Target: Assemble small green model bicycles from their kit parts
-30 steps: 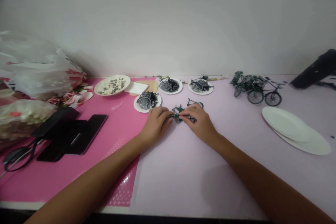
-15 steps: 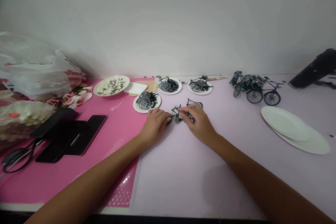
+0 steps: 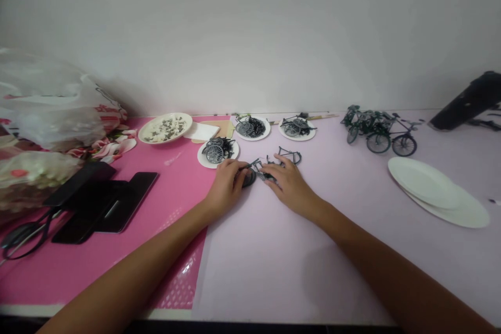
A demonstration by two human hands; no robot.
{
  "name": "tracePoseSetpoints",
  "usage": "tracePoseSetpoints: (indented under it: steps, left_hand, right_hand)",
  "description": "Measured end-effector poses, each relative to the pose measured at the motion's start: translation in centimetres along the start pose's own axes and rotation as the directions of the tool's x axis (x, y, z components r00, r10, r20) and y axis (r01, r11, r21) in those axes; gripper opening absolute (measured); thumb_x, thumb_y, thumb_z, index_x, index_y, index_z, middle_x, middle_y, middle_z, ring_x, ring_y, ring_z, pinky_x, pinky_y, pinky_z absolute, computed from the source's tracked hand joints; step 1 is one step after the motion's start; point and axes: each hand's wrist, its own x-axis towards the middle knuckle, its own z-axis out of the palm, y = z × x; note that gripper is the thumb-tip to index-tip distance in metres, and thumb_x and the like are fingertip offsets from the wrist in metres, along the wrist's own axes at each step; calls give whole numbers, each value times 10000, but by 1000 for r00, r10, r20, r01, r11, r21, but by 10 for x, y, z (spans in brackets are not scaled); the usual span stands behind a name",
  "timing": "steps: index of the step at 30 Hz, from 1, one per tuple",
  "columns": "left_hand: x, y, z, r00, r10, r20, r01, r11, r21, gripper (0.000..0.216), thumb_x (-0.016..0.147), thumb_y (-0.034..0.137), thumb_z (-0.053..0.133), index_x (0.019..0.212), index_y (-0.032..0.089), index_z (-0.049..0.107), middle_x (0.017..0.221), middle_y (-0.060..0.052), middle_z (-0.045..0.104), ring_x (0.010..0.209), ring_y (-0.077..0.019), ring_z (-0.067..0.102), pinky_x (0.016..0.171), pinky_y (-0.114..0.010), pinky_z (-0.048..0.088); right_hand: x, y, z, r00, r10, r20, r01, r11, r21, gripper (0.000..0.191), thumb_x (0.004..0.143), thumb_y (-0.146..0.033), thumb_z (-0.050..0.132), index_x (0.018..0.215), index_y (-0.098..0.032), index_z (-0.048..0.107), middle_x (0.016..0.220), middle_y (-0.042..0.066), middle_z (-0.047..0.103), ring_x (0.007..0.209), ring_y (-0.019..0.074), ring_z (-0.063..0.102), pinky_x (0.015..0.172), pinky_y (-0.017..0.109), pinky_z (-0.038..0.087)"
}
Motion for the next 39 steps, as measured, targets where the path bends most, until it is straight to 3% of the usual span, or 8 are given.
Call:
tracePoseSetpoints:
  steps: [7,13,17,21,29,39]
  left_hand:
    - [0,-1,1,1000,10,-2,-10,1000,-16,242,1059,245,468,1146,178,683,1065,-105,750,1093,-279,597,1045,-479,421]
    - [0,1,-1,999,35,19,-35,999,-13,243,1060,234,458,1116,191,691,1022,-89,750,1060,-274,603,1020,-478,428]
    - [0,1,-2,999,38,28,-38,999,-16,247,1054,222,453,1118,198,690,1014,-95,749,1037,-281,603,959,-458,460]
    - [0,-1,-1,998,62,34,-61,998,-25,251,1054,220,444,1113,195,687,1016,-104,747,1008,-280,601,895,-429,476]
    - [0,1,-2,997,53,48,-52,998,-20,269,1048,232,432,1092,200,695,1008,-101,746,1009,-278,606,903,-439,472]
    - [0,5,-4,998,42,51,-41,999,-17,318,1071,304,392,1031,211,693,999,-83,745,1015,-267,609,925,-433,470]
  right_hand:
    - [3,6,0,998,6,-67,-1,998,64,196,981,-223,619,1093,-290,765,1198,67,774,1347,350,581,1113,628,488]
    - [4,-7,-12,983,123,-134,-92,971,219,356,1003,-279,607,1359,-287,621,1157,80,781,1175,304,710,1084,579,513]
    - [5,-15,-16,959,224,-174,-161,935,316,332,1000,-328,615,1328,-291,577,1150,67,797,1182,295,720,1078,556,522]
    - [5,-16,-15,948,269,-169,-193,910,368,303,1007,-369,592,1294,-275,559,1193,91,791,1082,277,756,963,487,596]
    - [5,-16,-16,939,264,-220,-164,907,387,268,1045,-439,538,1236,-261,600,1154,89,792,1108,262,742,959,455,600]
    - [8,-11,-23,894,261,-365,-181,954,240,333,1069,-492,486,1033,-256,718,1037,82,769,1035,270,705,950,446,572]
